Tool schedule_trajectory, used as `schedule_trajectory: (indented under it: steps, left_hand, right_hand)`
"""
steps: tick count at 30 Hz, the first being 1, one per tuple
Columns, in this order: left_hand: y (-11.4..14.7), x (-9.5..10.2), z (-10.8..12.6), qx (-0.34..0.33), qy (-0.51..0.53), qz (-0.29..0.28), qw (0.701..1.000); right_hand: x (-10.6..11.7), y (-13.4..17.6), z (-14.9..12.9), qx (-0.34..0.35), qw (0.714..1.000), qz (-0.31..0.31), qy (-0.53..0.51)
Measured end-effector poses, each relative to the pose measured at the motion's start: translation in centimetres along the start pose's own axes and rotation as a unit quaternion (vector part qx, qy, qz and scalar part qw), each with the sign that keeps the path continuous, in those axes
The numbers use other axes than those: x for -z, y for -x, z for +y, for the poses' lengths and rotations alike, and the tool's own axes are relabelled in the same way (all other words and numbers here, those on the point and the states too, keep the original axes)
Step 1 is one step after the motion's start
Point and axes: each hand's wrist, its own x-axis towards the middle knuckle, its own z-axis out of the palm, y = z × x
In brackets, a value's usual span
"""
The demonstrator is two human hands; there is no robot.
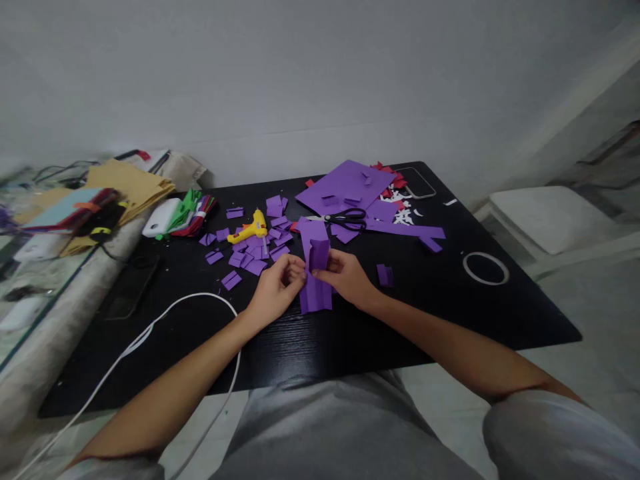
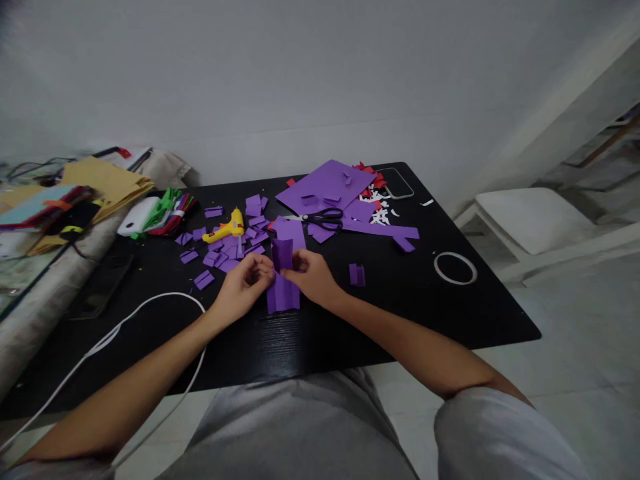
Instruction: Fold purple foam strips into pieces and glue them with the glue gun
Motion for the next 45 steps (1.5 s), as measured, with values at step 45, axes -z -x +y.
schedule_trajectory:
  steps: [45]
  left_hand:
    - [-0.1,0.4,0.7,0.003,-0.043,0.019,0.999]
  right_hand:
    - [-0.7,0.3,-0.2,0.023,0.999,0.031,-0.026]
